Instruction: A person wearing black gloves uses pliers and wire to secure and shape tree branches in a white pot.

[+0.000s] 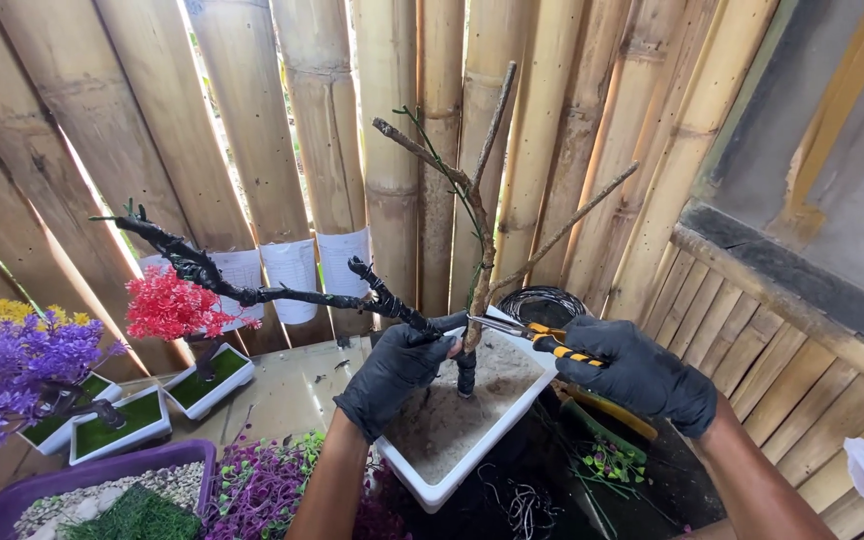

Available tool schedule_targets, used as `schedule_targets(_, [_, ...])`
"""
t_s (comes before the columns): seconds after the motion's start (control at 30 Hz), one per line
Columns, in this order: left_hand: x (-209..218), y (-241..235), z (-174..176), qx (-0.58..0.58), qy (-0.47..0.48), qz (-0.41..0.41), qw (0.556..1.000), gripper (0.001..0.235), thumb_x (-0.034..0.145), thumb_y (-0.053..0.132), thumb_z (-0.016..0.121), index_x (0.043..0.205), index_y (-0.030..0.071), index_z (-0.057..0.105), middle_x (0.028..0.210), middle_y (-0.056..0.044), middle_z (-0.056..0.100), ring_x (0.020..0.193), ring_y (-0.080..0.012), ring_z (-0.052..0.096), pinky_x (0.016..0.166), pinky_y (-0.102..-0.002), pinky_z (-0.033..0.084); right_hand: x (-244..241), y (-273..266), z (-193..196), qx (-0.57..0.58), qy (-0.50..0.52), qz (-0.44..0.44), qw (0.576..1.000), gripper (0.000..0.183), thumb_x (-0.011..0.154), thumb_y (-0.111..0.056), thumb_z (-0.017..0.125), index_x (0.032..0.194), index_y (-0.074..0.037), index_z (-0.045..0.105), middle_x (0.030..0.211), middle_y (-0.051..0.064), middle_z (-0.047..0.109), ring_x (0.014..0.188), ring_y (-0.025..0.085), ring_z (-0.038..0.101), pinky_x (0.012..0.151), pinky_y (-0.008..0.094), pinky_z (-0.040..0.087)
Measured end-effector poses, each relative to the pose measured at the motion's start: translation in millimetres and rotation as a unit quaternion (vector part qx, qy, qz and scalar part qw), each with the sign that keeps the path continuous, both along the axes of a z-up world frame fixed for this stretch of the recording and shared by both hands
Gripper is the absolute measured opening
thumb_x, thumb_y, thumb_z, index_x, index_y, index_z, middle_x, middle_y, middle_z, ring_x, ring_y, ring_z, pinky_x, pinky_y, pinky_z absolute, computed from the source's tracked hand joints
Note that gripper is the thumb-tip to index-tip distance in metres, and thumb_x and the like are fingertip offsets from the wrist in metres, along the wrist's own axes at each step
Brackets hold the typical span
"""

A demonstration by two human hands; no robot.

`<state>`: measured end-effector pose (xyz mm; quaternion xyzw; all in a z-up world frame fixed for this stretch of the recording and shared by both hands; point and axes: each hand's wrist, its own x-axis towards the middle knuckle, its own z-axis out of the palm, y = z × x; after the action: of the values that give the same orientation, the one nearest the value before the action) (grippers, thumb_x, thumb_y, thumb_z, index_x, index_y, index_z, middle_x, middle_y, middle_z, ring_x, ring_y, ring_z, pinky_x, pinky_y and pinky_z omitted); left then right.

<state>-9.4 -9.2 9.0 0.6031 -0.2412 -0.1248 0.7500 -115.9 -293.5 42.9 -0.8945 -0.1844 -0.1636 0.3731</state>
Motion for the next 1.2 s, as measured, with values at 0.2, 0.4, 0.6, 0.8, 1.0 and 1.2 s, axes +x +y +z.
schedule_targets(0.2, [5,1,0,0.051,-0.001,0.016,0.999,0.032,0.086,0.013,0.084,0.117,0.011,0.081,0.067,-0.009,0.073,0.058,-0.0071,0.055,0.057,-0.019,0.044,-33,36,36,0.020,-0.018,-0.031,0.999,0.022,0.086,-0.021,0.080,0.102,-0.006,0.081,0.107,0.024,0.081,0.110,0.052,0.067,0.096,0.058,0.054])
schedule_targets(0.4, [-32,39,50,0.408,-0.090,0.112,0.902,0.055,0.077,0.063,0.079,0.122,0.032,0.077,0.112,0.001,0.079,0.115,-0.0229,0.071,0.100,-0.039,0.054,-55,-16,-22,0.133,0.019,-0.160,0.978,0.030,0.093,-0.026,0.071,0.115,-0.007,0.079,0.113,0.017,0.081,0.120,0.041,0.068,0.104,0.058,0.050])
schedule_targets(0.6, [-148,35,20,0.603,-0.254,0.076,0.752,0.050,0.094,0.063,0.070,0.108,0.016,0.063,0.085,-0.006,0.070,0.075,-0.0274,0.067,0.068,-0.044,0.055,15,31,-51,0.004,0.011,-0.334,0.943,0.034,0.098,-0.041,0.060,0.094,-0.010,0.074,0.077,0.009,0.073,0.071,0.023,0.068,0.066,0.043,0.047])
schedule_targets(0.8, [-140,44,-24,0.586,-0.403,0.115,0.694,0.014,0.102,0.023,0.063,0.098,0.012,0.071,0.073,-0.005,0.072,0.064,-0.0285,0.072,0.062,-0.050,0.063,1,61,-40,0.073,0.098,-0.359,0.925,0.047,0.090,-0.035,0.061,0.129,-0.011,0.069,0.102,0.012,0.073,0.078,0.025,0.069,0.066,0.040,0.056])
schedule_targets(1.0, [-111,72,-27,0.602,-0.346,0.122,0.709,0.020,0.101,0.039,0.063,0.099,0.022,0.073,0.070,-0.002,0.068,0.063,-0.0238,0.065,0.064,-0.041,0.058,-11,49,-63,-0.012,0.087,-0.366,0.926,0.035,0.087,-0.041,0.057,0.097,-0.009,0.068,0.092,0.013,0.070,0.086,0.032,0.066,0.074,0.045,0.048])
schedule_targets(1.2, [-122,83,-8,0.553,-0.330,0.161,0.748,0.035,0.096,0.059,0.057,0.115,0.034,0.073,0.080,-0.006,0.077,0.072,-0.0289,0.071,0.066,-0.045,0.057,-15,43,-78,-0.012,0.079,-0.344,0.936,0.033,0.094,-0.044,0.050,0.105,-0.014,0.061,0.089,0.012,0.070,0.085,0.035,0.066,0.072,0.048,0.045])
